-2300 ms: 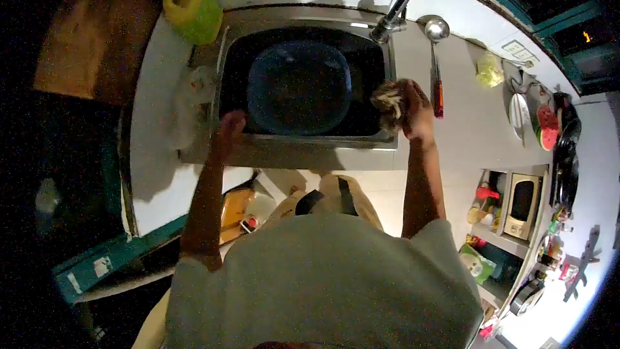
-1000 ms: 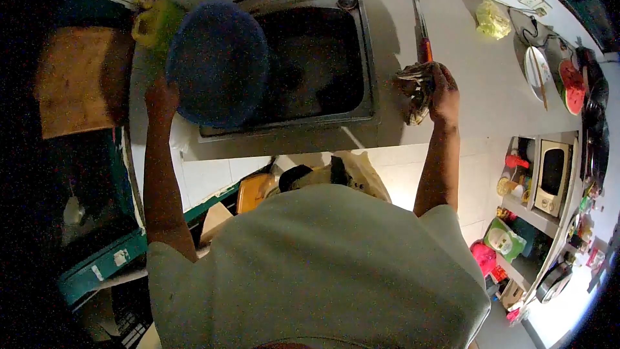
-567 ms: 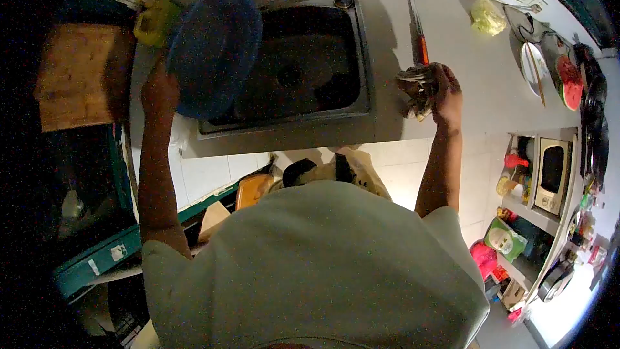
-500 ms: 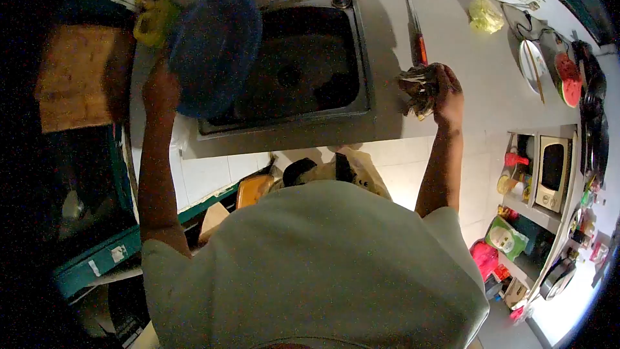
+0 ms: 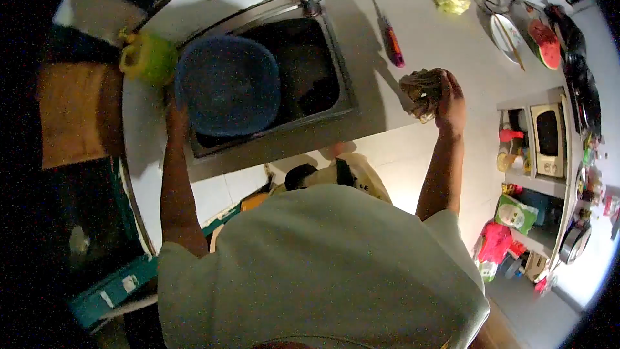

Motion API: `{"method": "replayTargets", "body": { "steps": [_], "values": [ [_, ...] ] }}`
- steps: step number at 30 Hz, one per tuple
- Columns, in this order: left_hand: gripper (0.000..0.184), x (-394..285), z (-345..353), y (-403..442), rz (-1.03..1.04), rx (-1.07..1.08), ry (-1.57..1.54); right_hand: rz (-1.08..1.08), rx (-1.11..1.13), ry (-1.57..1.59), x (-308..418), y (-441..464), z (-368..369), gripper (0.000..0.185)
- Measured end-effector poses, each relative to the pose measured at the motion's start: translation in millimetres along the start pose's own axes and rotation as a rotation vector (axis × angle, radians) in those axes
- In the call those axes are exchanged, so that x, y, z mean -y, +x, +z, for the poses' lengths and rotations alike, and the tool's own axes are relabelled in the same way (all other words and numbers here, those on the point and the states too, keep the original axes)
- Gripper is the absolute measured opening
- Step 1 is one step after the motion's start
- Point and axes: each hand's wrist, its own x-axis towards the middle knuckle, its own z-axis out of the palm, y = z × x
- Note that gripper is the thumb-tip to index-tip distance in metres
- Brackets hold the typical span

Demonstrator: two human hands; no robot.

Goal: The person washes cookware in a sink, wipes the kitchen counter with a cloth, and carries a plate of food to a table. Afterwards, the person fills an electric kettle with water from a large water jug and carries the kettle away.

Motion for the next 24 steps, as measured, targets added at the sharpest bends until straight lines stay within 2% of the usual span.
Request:
{"method": "replayTargets", "body": {
  "steps": [1,2,3,4,6,7,8,9,10,12,14,16,17,18,20,22,24],
  "values": [
    [0.041,39.9,29.9,10.2,0.141,-0.040,-0.004,-0.001,-0.016,-0.033,-3.0,0.1,-5.1,0.029],
    [0.040,74.9,57.9,21.0,0.078,0.038,-0.039,-0.002,-0.033,-0.067,-7.1,2.5,-10.7,0.029],
    [0.039,108.5,85.0,31.3,0.012,0.114,-0.069,-0.002,-0.050,-0.101,-7.0,4.2,-16.5,0.029],
    [0.039,118.1,97.0,32.2,-0.258,0.312,-0.119,0.036,-0.069,-0.063,-2.2,2.8,-18.9,0.030],
    [0.049,56.8,64.4,-10.1,-0.312,0.398,0.276,0.104,-0.111,0.019,10.7,-2.9,-12.2,0.030],
    [0.056,77.5,85.7,-16.2,-0.293,0.287,0.060,0.077,-0.113,0.052,18.0,-7.6,-10.1,0.031],
    [0.065,96.4,106.3,-22.6,-0.255,0.188,-0.155,0.088,-0.165,-0.145,34.1,-13.5,-7.3,0.030],
    [0.066,107.9,119.4,-19.0,-0.156,0.227,-0.043,0.063,-0.213,-0.100,29.5,-10.5,-12.5,0.030],
    [0.067,111.1,127.8,-17.4,-0.080,0.176,0.023,0.039,-0.253,-0.054,24.2,-6.0,-18.6,0.030],
    [0.066,109.0,143.4,-18.1,0.040,-0.021,0.110,0.076,-0.221,0.149,39.6,-4.0,-20.5,0.027],
    [0.064,66.1,119.8,-29.2,0.080,0.148,0.020,0.042,-0.198,0.205,33.1,6.2,-35.1,0.024],
    [0.063,40.0,117.7,-36.7,0.209,0.195,0.003,0.006,-0.215,0.260,26.0,14.8,-47.8,0.023],
    [0.061,42.2,121.5,-42.5,0.313,0.156,0.028,-0.019,-0.234,0.200,12.6,23.5,-60.1,0.027],
    [0.060,48.7,123.3,-48.3,0.415,0.119,0.055,-0.112,-0.376,0.035,-9.4,34.3,-67.0,0.035],
    [0.058,61.9,142.4,-49.5,0.360,0.117,-0.065,-0.272,-0.691,-0.879,-75.2,62.1,-87.5,0.043],
    [0.056,42.2,134.3,-60.8,0.328,0.169,-0.082,-0.031,-0.421,-0.882,-110.7,66.2,-72.2,0.049],
    [0.054,38.2,130.3,-63.9,0.337,0.200,-0.108,-0.267,-0.583,-1.417,-113.0,42.5,-30.5,0.046]
  ]
}}
